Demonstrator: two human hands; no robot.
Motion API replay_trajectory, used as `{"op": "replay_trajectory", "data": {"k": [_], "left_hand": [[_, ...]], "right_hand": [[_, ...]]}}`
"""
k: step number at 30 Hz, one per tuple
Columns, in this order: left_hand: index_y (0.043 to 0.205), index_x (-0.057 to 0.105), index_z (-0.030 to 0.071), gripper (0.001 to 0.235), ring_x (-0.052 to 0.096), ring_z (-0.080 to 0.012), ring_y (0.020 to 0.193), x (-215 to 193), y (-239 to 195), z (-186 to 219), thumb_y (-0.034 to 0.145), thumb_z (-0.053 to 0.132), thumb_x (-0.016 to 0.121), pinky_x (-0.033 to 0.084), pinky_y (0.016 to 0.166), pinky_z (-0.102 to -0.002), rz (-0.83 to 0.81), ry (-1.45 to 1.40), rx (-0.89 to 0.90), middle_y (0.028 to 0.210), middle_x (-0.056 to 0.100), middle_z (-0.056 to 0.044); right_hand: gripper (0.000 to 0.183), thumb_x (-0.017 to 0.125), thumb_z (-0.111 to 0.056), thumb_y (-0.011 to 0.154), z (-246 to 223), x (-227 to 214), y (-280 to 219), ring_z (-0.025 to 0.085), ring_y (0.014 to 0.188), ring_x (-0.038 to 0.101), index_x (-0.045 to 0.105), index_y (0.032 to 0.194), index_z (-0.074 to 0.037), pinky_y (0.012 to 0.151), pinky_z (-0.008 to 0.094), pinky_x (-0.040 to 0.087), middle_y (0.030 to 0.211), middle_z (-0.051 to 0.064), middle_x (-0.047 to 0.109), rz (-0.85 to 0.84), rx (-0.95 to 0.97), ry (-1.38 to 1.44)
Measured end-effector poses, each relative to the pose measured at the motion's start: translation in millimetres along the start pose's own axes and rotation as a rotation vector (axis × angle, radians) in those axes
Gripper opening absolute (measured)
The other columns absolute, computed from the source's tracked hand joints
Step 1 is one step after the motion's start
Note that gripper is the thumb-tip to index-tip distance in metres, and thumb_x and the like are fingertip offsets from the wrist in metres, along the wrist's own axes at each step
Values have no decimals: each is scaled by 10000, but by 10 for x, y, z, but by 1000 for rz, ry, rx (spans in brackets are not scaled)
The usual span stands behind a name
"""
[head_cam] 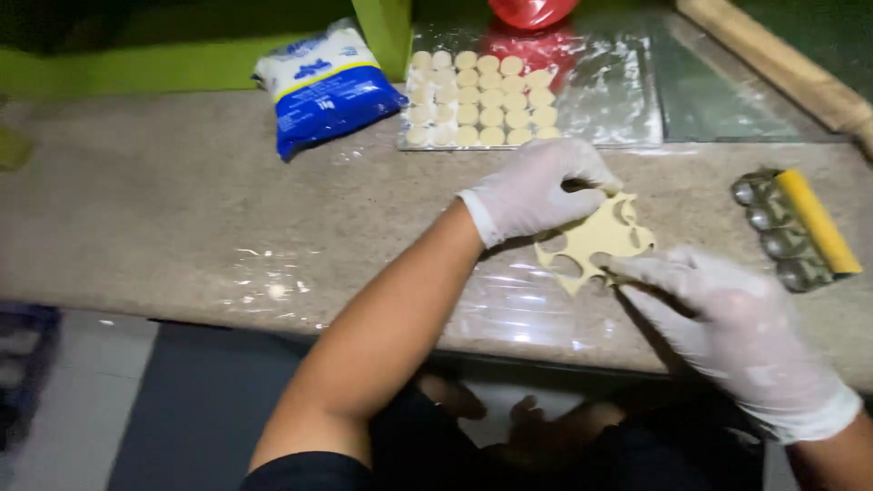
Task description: Using a manual cutter to punch out small circles from a sheet of dough and placing them onto a tray.
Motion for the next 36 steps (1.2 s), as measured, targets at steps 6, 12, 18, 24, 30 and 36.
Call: {"op": "replay_trajectory", "data": {"k": [6, 12, 18, 24, 30, 36], "left_hand": [[1048, 799, 163, 230, 727, -170, 998, 41, -22, -63, 851, 227, 699, 579, 887, -312, -2, -37, 24, 1072, 767, -1], [1019, 792, 206, 232, 673, -195, 1007, 86, -41, 34, 872, 358, 697, 508, 837, -357, -18, 42, 99, 1077, 737, 7], [984, 823, 345, 373, 508, -171, 1075, 249, -126, 449, 730, 595, 717, 378, 902, -372, -182, -24, 54, 1084, 724, 91], [904, 821, 323, 313, 556, -209, 1177, 365, -105, 469, 800, 579, 675, 403, 987, -415, -200, -78, 93, 1175, 749, 96], [871, 808, 257, 269, 625, -183, 1089, 303, -131, 521, 921, 447, 624, 428, 1019, -393, -189, -172, 168, 1113, 764, 51], [931, 796, 336, 176, 584, -173, 1227, 316, -149, 419, 838, 480, 753, 376, 1127, -383, -177, -165, 74, 1126, 732, 109]], "right_hand": [[217, 810, -91, 847, -31, -238, -66, 129, 865, 715, 807, 1063, -64, 904, 247, 518, 1010, 45, 779, 93, 272, 128], [184, 809, -115, 834, 200, -263, -270, 126, 893, 717, 804, 1013, -75, 858, 253, 511, 1034, 49, 799, 81, 505, 190], [183, 724, 2, 896, 521, -64, -381, 138, 741, 697, 760, 1075, 20, 725, 217, 562, 911, 119, 785, 185, 823, 658], [188, 726, -11, 900, 455, -114, -87, 139, 811, 695, 734, 1084, 25, 791, 228, 574, 977, 115, 763, 251, 733, 738], [194, 747, -20, 896, 632, -26, -59, 111, 768, 652, 737, 1085, 23, 751, 214, 562, 959, 88, 734, 357, 724, 782], [223, 773, 59, 856, 724, 64, -82, 128, 776, 700, 707, 1069, 62, 717, 284, 661, 1041, 133, 709, 377, 718, 885]]}}
Point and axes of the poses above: each hand's wrist, its own y-axis towards the middle knuckle, its own x-axis out of the palm, z = x × y, the point moved 10 cm from there along y, towards the middle knuckle
